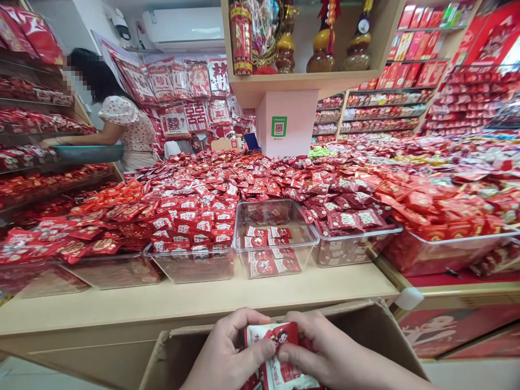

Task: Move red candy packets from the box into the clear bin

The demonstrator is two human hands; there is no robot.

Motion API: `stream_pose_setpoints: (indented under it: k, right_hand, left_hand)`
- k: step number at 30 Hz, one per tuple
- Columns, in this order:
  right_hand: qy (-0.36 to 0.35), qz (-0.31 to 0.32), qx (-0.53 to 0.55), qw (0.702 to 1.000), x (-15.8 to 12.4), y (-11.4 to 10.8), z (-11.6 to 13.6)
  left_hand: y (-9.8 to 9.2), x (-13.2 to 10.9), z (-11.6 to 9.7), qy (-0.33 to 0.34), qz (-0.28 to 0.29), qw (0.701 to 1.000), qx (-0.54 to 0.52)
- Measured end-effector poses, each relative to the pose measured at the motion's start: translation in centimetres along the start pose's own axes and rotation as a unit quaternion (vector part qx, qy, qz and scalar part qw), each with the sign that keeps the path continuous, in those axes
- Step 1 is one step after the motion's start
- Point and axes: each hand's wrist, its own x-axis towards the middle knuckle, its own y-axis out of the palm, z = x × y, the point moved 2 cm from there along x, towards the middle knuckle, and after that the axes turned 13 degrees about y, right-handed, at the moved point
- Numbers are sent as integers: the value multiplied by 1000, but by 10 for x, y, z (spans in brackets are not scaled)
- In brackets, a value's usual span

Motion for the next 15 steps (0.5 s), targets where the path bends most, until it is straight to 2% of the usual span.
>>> stream_pose_setpoints:
  k: [4, 9, 15]
  right_hand:
    - [-14, 7, -9, 1000, 1, 3, -1]
    - [-8, -6, -27, 1000, -1, 6, 1]
    - [-36, -17, -21, 999, 2, 5, 3]
  left_hand:
    - [4, 1, -2, -28, -46, 996, -64]
    - [5, -1, -2, -32, -89, 994, -54]
    - [-1, 1, 1, 13, -80, 996, -45]
